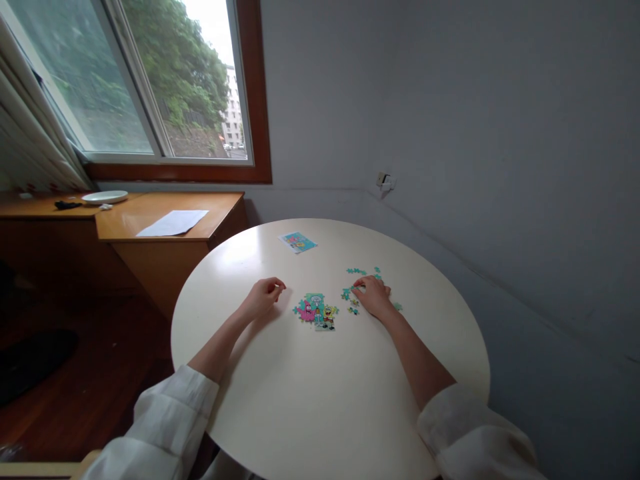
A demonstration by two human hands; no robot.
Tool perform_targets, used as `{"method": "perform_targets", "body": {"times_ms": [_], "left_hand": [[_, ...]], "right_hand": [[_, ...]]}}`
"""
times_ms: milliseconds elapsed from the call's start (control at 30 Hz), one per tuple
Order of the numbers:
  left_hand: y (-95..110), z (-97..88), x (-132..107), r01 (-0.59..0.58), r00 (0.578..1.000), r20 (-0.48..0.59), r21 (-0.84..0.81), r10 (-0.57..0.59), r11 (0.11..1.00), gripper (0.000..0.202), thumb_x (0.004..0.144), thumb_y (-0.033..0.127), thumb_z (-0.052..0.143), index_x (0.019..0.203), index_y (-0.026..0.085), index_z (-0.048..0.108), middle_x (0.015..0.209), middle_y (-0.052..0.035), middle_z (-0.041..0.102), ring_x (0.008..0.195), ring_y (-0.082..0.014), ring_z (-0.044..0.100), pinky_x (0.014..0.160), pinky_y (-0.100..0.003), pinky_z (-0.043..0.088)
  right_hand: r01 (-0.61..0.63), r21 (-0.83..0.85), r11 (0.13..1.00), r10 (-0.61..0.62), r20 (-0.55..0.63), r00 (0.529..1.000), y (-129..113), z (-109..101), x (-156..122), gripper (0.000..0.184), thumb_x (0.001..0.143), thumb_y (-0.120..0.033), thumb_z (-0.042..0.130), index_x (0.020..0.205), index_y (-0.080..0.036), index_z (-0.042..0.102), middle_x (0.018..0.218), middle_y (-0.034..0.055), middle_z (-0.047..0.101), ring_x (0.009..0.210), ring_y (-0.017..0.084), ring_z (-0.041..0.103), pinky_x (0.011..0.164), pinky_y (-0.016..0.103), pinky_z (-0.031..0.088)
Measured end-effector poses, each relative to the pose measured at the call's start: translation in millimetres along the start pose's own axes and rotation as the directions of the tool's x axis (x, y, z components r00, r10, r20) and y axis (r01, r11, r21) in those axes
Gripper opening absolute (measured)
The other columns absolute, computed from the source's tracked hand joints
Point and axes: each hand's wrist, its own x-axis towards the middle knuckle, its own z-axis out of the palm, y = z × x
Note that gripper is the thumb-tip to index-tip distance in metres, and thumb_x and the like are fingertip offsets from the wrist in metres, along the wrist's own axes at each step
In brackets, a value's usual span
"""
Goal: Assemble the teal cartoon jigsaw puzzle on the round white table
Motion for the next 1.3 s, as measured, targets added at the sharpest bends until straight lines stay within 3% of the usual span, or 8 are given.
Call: {"method": "perform_targets", "body": {"times_ms": [200,400,633,867,1100,1300], "left_hand": [[-1.9,0.3,0.4,-0.008,1.000,-0.002,0.004,0.008,1.000,0.021,0.071,0.030,0.046,0.072,0.014,0.060,0.044,0.0049,0.045,0.040,-0.0077,0.036,0.043,-0.020,0.027],[-3.0,0.7,0.6,-0.006,1.000,-0.002,0.006,0.006,1.000,0.022,0.071,0.031,0.046,0.073,0.015,0.060,0.045,0.0046,0.045,0.040,-0.0076,0.036,0.043,-0.020,0.027],[2.9,-0.6,-0.9,0.007,1.000,0.005,0.009,-0.007,1.000,0.019,0.071,0.029,0.046,0.073,0.015,0.060,0.045,0.0051,0.045,0.041,-0.0083,0.038,0.045,-0.021,0.028],[3.5,-0.6,-0.9,0.018,1.000,0.006,0.009,-0.018,1.000,0.019,0.072,0.025,0.044,0.073,0.015,0.060,0.045,0.0050,0.046,0.042,-0.0086,0.039,0.046,-0.021,0.030],[2.1,-0.5,-0.3,0.017,1.000,0.005,0.006,-0.017,1.000,0.019,0.071,0.026,0.045,0.072,0.015,0.060,0.044,0.0053,0.045,0.041,-0.0086,0.039,0.046,-0.021,0.030],[3.0,-0.7,-0.9,0.019,1.000,0.007,0.004,-0.019,1.000,0.019,0.071,0.026,0.044,0.072,0.014,0.060,0.044,0.0056,0.045,0.041,-0.0083,0.038,0.046,-0.021,0.029]], "right_hand": [[0.052,0.049,0.997,-0.052,0.000,0.999,-0.7,0.0,0.4,0.008,0.072,-0.021,0.054,0.075,-0.020,0.062,0.088,0.0032,0.067,0.095,0.024,0.053,0.082,0.038,0.030],[0.061,0.132,0.989,-0.056,-0.040,0.998,1.2,1.1,0.7,0.019,0.071,-0.018,0.054,0.088,-0.020,0.061,0.079,0.0011,0.067,0.082,0.019,0.058,0.082,0.037,0.030],[0.031,0.019,0.999,-0.031,-0.042,0.999,-0.3,1.3,-1.1,0.018,0.073,-0.032,0.057,0.084,-0.021,0.066,0.092,0.0043,0.066,0.093,0.023,0.054,0.079,0.036,0.032],[-0.021,0.002,1.000,0.021,-0.011,1.000,0.4,3.9,0.9,0.016,0.073,-0.032,0.057,0.082,-0.021,0.066,0.100,0.0053,0.062,0.099,0.025,0.051,0.080,0.037,0.032],[0.021,0.052,0.998,-0.020,-0.005,1.000,-2.4,4.3,0.1,0.007,0.073,-0.023,0.057,0.078,-0.019,0.062,0.091,0.0035,0.066,0.095,0.024,0.052,0.080,0.037,0.030],[0.000,0.090,0.996,0.003,-0.032,0.999,0.7,4.6,1.8,0.019,0.071,-0.025,0.062,0.088,-0.020,0.064,0.086,0.0027,0.068,0.089,0.021,0.055,0.080,0.036,0.028]]}}
